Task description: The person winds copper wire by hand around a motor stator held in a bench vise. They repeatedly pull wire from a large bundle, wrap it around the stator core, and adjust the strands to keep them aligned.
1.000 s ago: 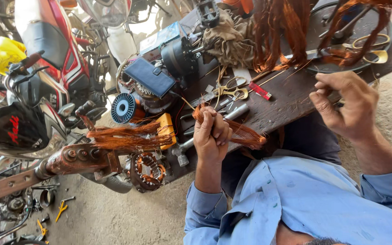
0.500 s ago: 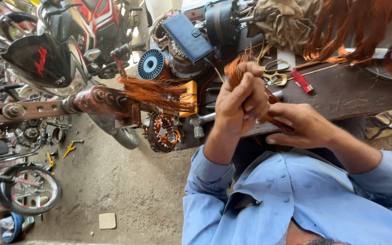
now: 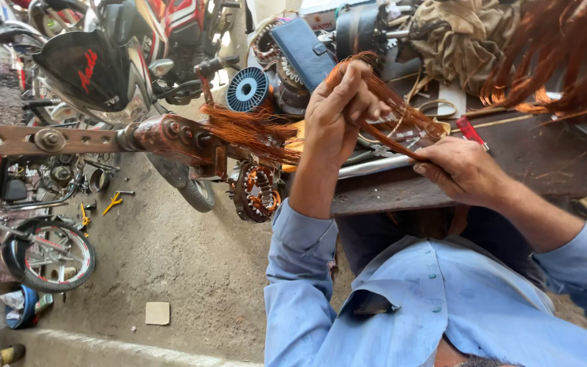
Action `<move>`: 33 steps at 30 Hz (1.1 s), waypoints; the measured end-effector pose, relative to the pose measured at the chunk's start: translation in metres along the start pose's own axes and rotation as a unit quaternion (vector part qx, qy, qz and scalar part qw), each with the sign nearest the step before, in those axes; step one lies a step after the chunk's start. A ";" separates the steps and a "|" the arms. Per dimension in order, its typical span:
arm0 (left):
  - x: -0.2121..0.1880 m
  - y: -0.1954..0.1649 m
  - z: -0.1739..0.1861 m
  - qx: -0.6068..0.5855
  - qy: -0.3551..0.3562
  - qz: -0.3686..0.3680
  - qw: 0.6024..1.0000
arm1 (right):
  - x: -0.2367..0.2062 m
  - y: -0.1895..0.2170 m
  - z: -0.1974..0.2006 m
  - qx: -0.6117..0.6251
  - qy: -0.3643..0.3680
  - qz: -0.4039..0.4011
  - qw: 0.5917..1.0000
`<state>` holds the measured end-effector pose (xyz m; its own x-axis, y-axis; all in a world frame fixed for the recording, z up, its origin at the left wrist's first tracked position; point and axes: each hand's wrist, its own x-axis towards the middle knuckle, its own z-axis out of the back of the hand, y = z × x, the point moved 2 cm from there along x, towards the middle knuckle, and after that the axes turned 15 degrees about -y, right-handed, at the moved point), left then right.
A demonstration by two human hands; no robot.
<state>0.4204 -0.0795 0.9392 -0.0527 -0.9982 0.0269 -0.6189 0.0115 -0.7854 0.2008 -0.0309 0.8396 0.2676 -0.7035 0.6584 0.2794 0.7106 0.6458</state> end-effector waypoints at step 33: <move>0.086 -0.008 0.008 -0.029 0.059 -0.013 0.998 | 0.127 -0.032 -0.046 0.427 0.041 -0.358 0.829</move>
<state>0.4269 -0.1660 0.9434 -0.1259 -0.9846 0.1212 -0.6654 -0.0067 -0.7465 0.2686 -0.1438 0.8846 0.3868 -0.9220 -0.0178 -0.3514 -0.1653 0.9215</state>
